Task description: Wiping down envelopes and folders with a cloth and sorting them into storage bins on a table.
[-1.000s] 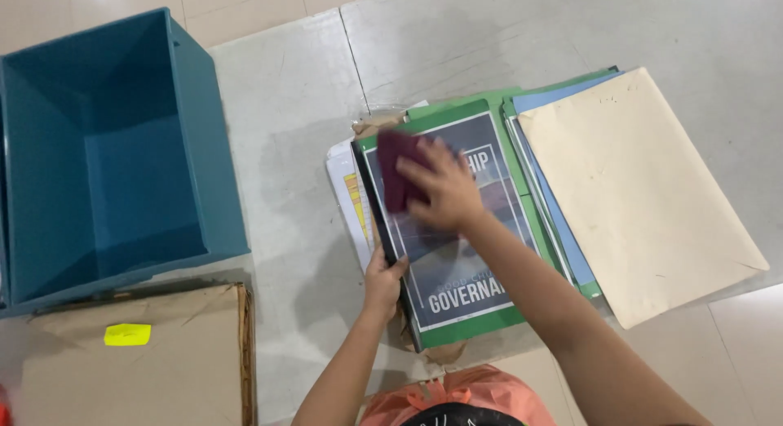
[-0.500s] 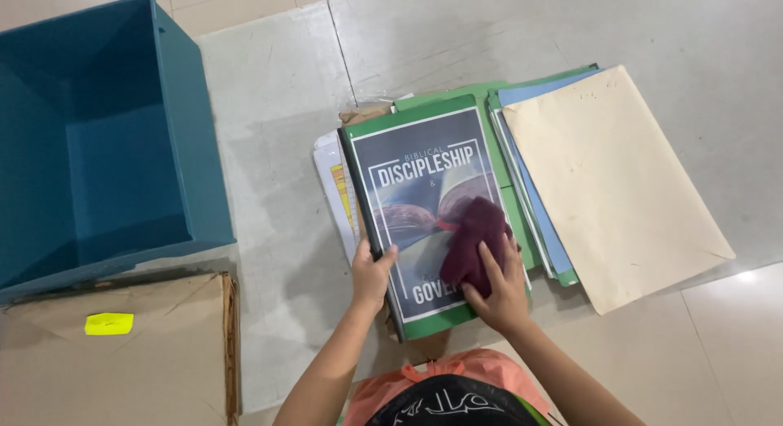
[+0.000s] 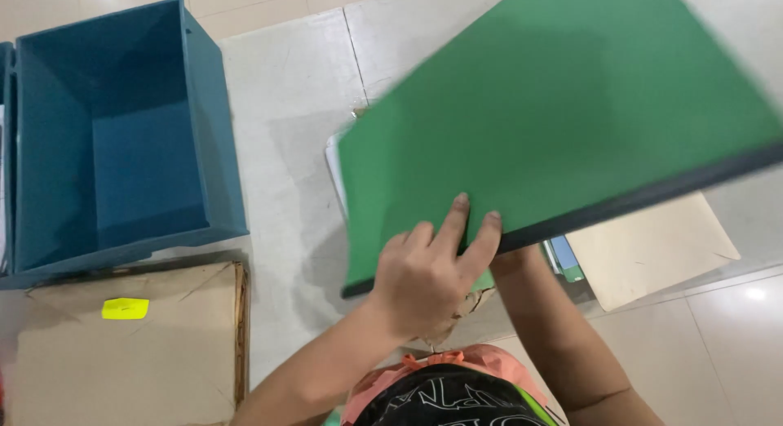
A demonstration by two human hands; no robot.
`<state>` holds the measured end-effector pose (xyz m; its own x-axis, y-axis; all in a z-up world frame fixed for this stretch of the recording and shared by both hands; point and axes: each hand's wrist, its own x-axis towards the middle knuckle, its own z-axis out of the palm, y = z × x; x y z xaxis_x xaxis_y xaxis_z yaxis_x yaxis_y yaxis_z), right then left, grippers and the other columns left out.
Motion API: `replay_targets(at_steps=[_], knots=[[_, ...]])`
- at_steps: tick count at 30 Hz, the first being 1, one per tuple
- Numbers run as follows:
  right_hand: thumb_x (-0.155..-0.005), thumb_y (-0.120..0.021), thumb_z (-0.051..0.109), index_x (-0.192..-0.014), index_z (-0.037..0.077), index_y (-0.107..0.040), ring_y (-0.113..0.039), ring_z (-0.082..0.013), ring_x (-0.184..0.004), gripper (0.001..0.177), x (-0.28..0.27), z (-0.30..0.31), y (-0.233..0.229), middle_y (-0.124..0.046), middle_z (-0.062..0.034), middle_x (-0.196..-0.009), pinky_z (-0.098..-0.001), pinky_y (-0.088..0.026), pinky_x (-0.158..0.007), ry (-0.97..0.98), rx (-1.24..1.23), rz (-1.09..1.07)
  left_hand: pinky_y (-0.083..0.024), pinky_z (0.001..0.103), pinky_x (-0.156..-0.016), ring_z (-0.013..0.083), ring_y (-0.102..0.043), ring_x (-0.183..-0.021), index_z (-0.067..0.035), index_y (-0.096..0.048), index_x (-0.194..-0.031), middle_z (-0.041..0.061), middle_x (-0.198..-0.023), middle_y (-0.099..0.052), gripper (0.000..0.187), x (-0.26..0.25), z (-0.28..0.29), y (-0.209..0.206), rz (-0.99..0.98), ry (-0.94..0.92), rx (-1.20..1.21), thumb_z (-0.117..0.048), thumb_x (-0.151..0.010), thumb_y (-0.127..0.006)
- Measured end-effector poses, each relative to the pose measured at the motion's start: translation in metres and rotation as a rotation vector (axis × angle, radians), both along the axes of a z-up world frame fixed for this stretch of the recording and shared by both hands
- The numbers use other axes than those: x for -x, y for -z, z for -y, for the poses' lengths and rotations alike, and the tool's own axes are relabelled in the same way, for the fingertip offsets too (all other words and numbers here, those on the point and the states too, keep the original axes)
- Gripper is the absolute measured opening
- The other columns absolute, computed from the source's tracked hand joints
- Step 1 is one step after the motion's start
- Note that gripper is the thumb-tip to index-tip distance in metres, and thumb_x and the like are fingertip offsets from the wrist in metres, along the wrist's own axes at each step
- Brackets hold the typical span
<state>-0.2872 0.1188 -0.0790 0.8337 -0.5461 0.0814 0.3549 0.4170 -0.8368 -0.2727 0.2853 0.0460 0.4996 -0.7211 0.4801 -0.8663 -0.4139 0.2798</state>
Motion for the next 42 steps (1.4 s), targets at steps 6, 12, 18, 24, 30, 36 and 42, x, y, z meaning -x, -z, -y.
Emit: replay_targets(at_steps=[6,12,18,24,30,36,42], knots=[[-0.088,-0.058,0.026,-0.145,-0.003,-0.05,-0.061,-0.0381,-0.124,0.065,0.034,0.129,0.07,-0.059,-0.0258,-0.136,-0.0524,-0.05,-0.108,0.189,-0.298,0.016,-0.047,0.034,-0.054,0.023,-0.06,-0.077,-0.015,-0.074,-0.129,0.02,-0.113,-0.069,0.046,-0.011,0.016,0.139,0.257,-0.053,-0.181,-0.017,-0.085,-0.061],[-0.089,-0.06,0.015,-0.146,-0.005,-0.05,-0.065,-0.0383,-0.115,0.062,0.117,0.166,0.074,-0.063,-0.0228,-0.133,-0.0562,-0.05,-0.105,0.303,0.169,-0.143,-0.056,0.048,-0.078,0.0309,-0.065,-0.099,-0.006,-0.073,-0.118,0.026,-0.121,-0.069,0.037,0.003,0.021,0.22,0.255,-0.08,-0.186,-0.019,-0.086,-0.061],[-0.09,-0.077,0.041,-0.16,0.011,-0.045,-0.027,-0.0534,-0.148,0.083,0.044,0.113,0.152,-0.028,-0.0371,-0.161,-0.0588,-0.027,-0.12,0.14,1.449,-0.835,-0.056,0.058,-0.092,0.0383,-0.065,-0.11,0.002,-0.075,-0.113,0.029,-0.123,-0.069,0.035,0.007,0.012,0.235,0.26,-0.056,-0.22,-0.017,-0.087,-0.061],[-0.083,-0.081,0.045,-0.152,0.022,-0.054,-0.03,-0.0446,-0.153,0.078,-0.105,0.0,0.101,-0.035,-0.0231,-0.165,-0.0608,-0.025,-0.122,-0.01,1.486,-0.333,-0.056,0.058,-0.086,0.0422,-0.066,-0.108,0.003,-0.075,-0.102,0.028,-0.114,-0.071,0.029,0.004,0.013,0.245,0.248,0.031,-0.28,-0.019,-0.088,-0.061],[-0.066,-0.082,0.028,-0.132,0.03,-0.066,-0.033,-0.0353,-0.152,0.068,-0.093,-0.084,0.085,-0.044,-0.0052,-0.159,-0.0597,-0.021,-0.123,-0.967,1.764,0.176,-0.048,0.056,-0.087,0.0396,-0.058,-0.112,0.002,-0.077,-0.108,0.023,-0.116,-0.071,0.03,0.039,0.01,0.343,0.073,0.147,-0.338,-0.019,-0.093,-0.061],[-0.058,-0.077,0.018,-0.127,0.022,-0.069,-0.041,-0.0406,-0.148,0.069,-0.071,0.017,0.095,-0.05,-0.0121,-0.156,-0.0565,-0.033,-0.119,-0.507,1.558,0.089,-0.03,0.057,-0.116,0.037,-0.042,-0.13,0.005,-0.075,-0.107,0.02,-0.122,-0.065,0.035,0.026,0.008,0.315,0.06,0.291,-0.482,-0.023,-0.097,-0.059],[-0.083,-0.073,0.02,-0.149,0.002,-0.051,-0.041,-0.0494,-0.145,0.071,-0.047,0.134,0.154,-0.044,-0.0307,-0.157,-0.0555,-0.033,-0.123,0.143,1.331,-0.545,0.001,0.076,-0.122,0.032,-0.005,-0.162,-0.023,-0.04,-0.15,0.013,-0.171,-0.022,0.048,-0.004,0.007,0.273,0.333,0.041,-0.194,-0.021,-0.104,-0.053]])
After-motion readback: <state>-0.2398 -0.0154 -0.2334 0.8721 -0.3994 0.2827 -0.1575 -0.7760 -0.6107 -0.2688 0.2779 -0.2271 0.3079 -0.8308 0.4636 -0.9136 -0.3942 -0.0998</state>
